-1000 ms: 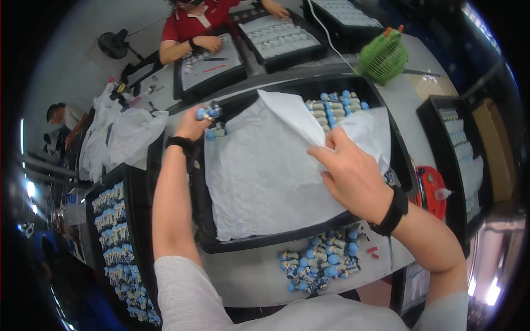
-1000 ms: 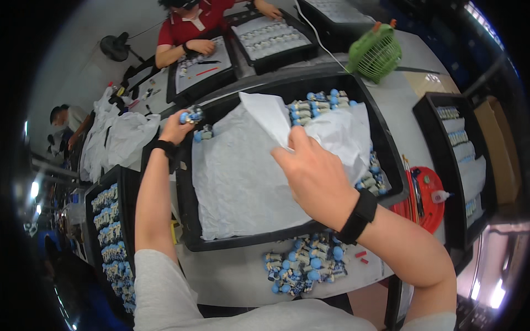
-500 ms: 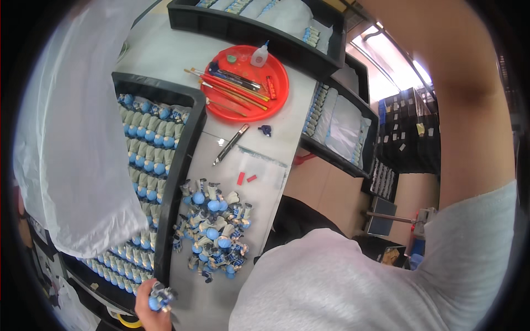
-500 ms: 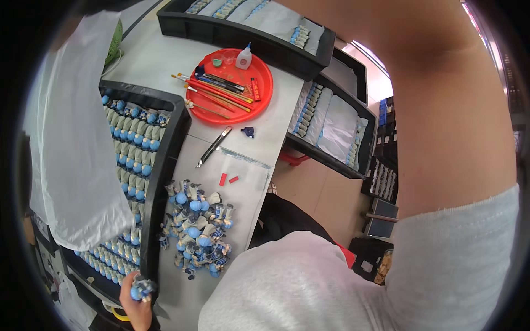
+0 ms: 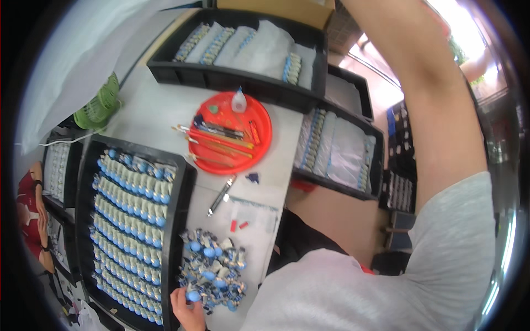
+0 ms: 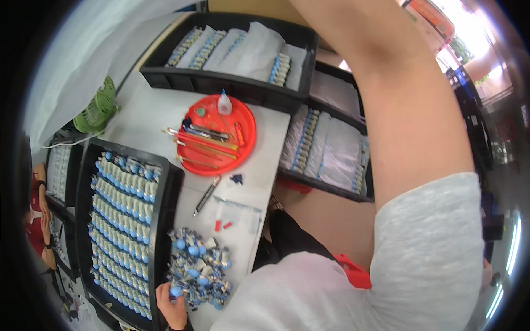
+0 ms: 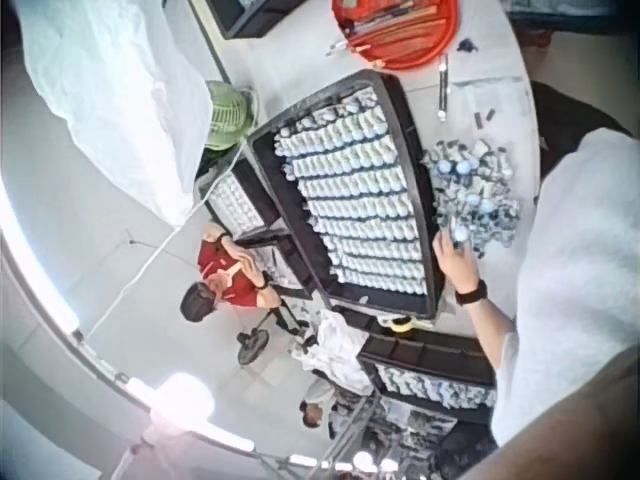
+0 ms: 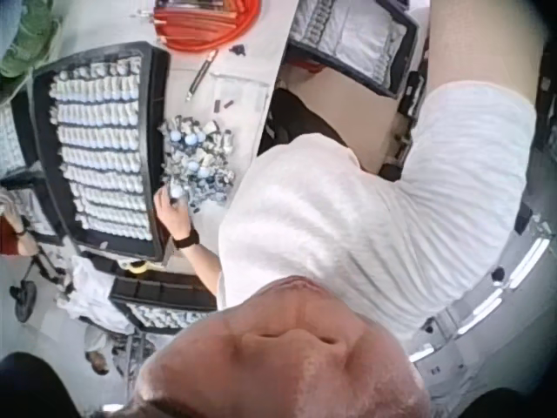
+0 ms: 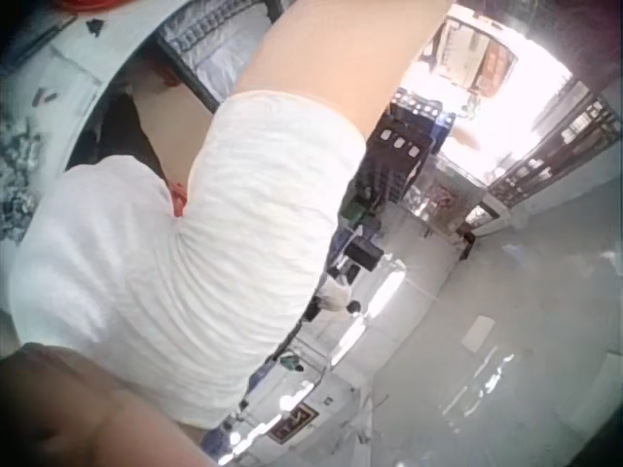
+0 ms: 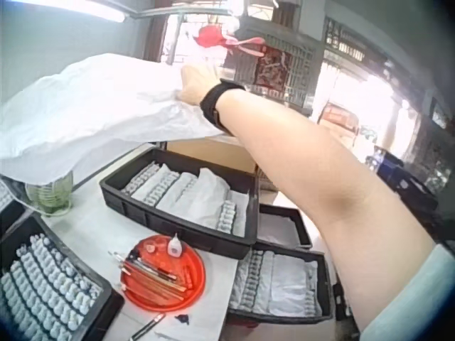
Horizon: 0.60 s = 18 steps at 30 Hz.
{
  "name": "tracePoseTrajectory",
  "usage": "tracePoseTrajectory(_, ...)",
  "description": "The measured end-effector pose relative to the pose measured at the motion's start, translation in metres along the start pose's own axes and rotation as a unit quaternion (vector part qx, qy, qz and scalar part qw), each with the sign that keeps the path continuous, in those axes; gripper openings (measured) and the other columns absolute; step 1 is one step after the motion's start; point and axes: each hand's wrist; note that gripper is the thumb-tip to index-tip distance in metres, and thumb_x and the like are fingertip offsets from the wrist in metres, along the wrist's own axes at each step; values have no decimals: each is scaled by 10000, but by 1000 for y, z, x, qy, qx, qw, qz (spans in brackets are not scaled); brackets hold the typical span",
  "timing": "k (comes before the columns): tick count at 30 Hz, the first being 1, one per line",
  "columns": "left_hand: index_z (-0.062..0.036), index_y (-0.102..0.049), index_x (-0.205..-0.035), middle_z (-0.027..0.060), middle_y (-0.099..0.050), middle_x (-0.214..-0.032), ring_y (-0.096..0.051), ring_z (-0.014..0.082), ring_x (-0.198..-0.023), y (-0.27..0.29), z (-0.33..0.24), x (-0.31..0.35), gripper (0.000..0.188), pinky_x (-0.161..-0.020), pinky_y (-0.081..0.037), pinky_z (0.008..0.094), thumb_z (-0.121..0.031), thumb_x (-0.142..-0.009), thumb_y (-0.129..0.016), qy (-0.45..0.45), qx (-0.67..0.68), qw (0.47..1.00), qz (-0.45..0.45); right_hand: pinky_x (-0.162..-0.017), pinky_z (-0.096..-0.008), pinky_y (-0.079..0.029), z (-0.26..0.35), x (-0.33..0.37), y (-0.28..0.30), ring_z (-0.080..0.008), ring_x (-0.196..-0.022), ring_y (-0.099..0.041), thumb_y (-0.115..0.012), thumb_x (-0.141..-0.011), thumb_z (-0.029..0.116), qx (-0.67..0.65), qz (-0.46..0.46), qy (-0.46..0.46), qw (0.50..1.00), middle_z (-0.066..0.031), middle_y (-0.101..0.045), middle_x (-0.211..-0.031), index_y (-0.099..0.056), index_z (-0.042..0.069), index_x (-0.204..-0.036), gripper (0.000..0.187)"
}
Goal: Assembling and finishing small plastic figures at a manufacturing workstation.
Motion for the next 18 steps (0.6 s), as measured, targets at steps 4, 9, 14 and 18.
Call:
tracePoseTrajectory(4,-5,-534,-1046,196,-492,-1077,-447,359,-1013,-42,-16,-22,388,-855,-374,386,-128,-689,-620,34,-39,999,2,-829,-387,-396,-90,27,-72,-323,-926,-538,-600,-649,316,-130,53,-255,957,-204,-586,-927,-615,37,-893,371)
tracePoseTrajectory(9,-26,-546,-1032,210,-498,-1068,-442,356,-1019,-69,-60,-57,364,-901,-333,433,-180,-709,-609,126,-95,987,27,-564,-342,-476,-194,62,-178,-283,-632,-616,-642,-573,324,-258,70,-444,855,-218,-606,-714,-611,-93,-801,476)
tracePoseTrajectory(14,-55,-548,-1060,201,-496,-1089,-439,348,-1034,-88,-78,-77,374,-905,-331,426,-200,-719,-605,165,-150,975,16,-481,-316,-429,-274,90,-266,-207,-484,-540,-587,-663,345,-274,80,-587,758,-119,-561,-600,-615,-46,-835,428)
tracePoseTrajectory(18,-41,-566,-1024,195,-485,-1120,-428,355,-1049,-92,-77,-88,329,-901,-336,420,-143,-712,-591,156,-151,976,3,-415,-234,-457,-284,107,-296,-193,-663,-550,-585,-739,195,-506,-116,-738,430,-130,-522,-873,-533,-8,-880,253)
Point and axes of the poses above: each hand's wrist, its own x-axis away from the middle knuckle, its own y-axis out of the back of the hand, z = x × y
